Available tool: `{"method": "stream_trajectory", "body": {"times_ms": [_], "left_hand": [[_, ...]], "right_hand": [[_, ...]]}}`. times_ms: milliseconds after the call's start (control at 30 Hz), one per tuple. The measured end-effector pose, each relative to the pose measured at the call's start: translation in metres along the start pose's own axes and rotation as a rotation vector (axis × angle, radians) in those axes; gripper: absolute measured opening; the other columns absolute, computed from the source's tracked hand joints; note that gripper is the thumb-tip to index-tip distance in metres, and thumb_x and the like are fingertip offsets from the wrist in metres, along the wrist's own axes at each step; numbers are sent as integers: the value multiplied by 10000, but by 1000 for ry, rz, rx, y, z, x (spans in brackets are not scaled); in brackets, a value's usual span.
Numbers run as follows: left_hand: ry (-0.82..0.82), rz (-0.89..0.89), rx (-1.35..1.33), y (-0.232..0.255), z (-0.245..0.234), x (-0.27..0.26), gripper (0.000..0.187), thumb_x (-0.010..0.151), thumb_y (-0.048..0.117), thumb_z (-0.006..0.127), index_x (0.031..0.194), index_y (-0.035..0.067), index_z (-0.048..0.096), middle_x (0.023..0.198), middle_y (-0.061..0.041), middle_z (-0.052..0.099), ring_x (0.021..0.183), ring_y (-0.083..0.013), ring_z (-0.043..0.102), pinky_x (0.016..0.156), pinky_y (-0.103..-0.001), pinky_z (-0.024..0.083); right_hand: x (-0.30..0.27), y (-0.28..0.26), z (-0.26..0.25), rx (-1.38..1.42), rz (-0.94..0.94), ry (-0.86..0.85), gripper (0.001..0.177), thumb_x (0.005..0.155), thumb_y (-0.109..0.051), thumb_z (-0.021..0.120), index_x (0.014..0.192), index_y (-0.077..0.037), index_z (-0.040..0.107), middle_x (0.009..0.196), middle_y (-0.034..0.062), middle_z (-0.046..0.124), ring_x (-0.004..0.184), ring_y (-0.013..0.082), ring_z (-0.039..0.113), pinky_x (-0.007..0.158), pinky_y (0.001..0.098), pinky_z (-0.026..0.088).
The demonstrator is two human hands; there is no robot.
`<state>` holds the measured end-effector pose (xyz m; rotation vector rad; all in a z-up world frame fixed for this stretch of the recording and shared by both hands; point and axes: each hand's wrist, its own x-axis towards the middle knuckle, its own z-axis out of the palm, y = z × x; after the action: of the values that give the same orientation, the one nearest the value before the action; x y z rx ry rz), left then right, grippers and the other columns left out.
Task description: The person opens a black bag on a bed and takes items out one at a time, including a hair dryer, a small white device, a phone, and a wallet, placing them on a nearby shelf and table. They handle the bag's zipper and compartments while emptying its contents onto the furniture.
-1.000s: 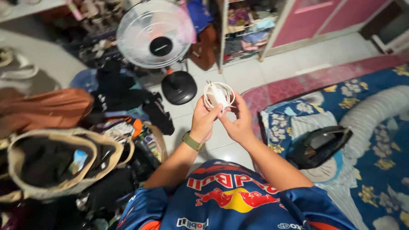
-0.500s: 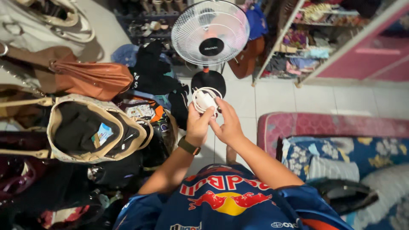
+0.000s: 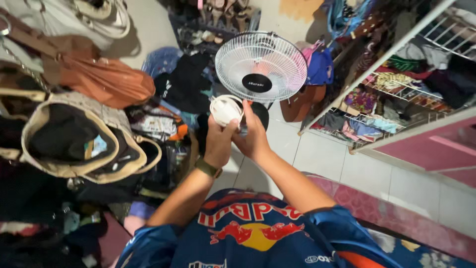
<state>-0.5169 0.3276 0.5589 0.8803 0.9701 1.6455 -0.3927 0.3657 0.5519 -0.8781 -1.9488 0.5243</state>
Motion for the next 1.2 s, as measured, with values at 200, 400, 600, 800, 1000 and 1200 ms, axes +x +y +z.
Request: {"method": "stream_trajectory", "body": {"times_ms": [200, 400, 600, 800, 1000, 1200], "left_hand": [[11, 42, -34, -2, 20, 4, 617, 964, 12, 615, 1518, 2, 343, 1359, -102, 570, 1229, -167, 581, 1054, -319, 475], [-27, 53, -49, -3, 29, 13, 672, 995, 17, 590, 1588, 8, 273, 1418, -101, 547, 1261, -172, 568, 1075, -322, 464], [-87, 8, -188, -6, 28, 33, 607, 1040, 68, 546, 1599, 15, 314, 1406, -115, 582, 1203, -165, 615, 1021, -314, 506], [-38, -47, -180, -15, 9, 70, 390, 1097, 174, 525, 1448, 6, 550, 1293, -69, 651, 1111, -121, 644, 933, -285, 538], [40, -48, -122, -17, -32, 122, 322, 1068, 183, 566, 1347, 35, 628, 1227, -38, 692, 1068, -116, 665, 912, -269, 549], [104, -37, -54, 8, -86, 182, 351, 1037, 196, 599, 1347, 34, 622, 1217, -17, 698, 1015, -90, 645, 862, -257, 525]], "right_hand": [[18, 7, -13, 109, 165, -49, 865, 808, -156, 853, 1509, 81, 405, 1317, 262, 658, 1188, 316, 687, 983, 365, 542], [23, 34, -9, 532, 282, -78, 760, 927, -41, 727, 1564, 78, 329, 1390, 187, 623, 1214, 214, 646, 1021, 310, 525], [37, 59, -7, 801, 285, -4, 672, 941, 71, 622, 1550, 78, 337, 1449, 166, 580, 1287, 208, 615, 1061, 304, 509], [69, 51, -13, 980, 549, -22, 551, 982, -23, 644, 1500, 45, 468, 1249, 88, 687, 1015, 108, 657, 876, 254, 539], [120, 51, 26, 1054, 501, -53, 443, 1027, -38, 664, 1452, 38, 564, 1156, 61, 688, 904, 88, 611, 798, 238, 502], [185, 58, 90, 1054, 468, -81, 485, 984, -17, 663, 1446, 32, 523, 1294, 89, 683, 1120, 123, 656, 943, 244, 523]]}}
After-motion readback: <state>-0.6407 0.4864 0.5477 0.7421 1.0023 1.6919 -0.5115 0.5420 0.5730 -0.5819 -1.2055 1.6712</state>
